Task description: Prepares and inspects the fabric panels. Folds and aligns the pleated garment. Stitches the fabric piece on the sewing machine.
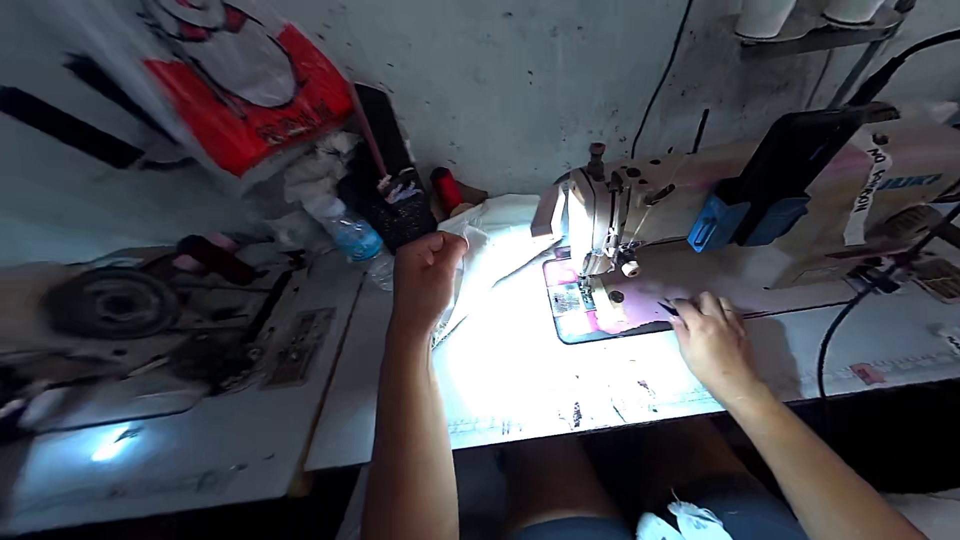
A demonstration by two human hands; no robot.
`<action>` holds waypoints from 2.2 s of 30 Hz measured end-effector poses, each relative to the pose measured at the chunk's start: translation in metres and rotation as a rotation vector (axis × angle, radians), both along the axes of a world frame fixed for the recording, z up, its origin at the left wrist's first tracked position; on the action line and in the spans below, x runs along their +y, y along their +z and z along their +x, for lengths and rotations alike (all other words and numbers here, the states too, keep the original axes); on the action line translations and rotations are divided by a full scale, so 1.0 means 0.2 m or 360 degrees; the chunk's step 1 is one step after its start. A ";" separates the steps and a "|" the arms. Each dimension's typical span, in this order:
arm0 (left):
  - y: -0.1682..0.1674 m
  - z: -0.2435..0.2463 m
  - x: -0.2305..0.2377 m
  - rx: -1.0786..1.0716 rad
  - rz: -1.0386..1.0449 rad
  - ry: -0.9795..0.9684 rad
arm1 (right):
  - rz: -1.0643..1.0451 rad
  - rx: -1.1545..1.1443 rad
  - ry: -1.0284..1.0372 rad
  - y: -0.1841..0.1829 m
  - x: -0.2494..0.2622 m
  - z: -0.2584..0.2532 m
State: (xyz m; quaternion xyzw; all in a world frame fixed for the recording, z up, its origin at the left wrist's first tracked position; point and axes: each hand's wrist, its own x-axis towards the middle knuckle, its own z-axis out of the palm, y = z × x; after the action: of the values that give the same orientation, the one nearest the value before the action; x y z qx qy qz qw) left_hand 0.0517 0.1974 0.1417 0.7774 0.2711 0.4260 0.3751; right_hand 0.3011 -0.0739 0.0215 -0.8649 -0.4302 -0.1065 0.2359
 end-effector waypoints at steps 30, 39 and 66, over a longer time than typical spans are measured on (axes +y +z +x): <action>-0.06 -0.97 -0.47 0.0903 0.0285 0.0967 | -0.0385 0.0119 0.1120 0.43 0.24 -0.24; -1.07 -1.05 -1.09 0.0021 -0.0773 0.0923 | 0.0146 -0.0498 0.0805 0.00 0.11 -0.36; 0.05 -1.11 -1.12 -0.0883 -0.0272 0.0283 | 0.0028 -0.0027 0.1609 0.97 -0.32 -0.69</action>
State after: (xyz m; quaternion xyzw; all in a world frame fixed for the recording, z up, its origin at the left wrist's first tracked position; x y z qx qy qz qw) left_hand -0.1702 -0.0262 0.1519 0.5702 0.2602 0.6289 0.4600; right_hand 0.1638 -0.1387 0.2157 -0.5455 -0.7961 0.0105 0.2617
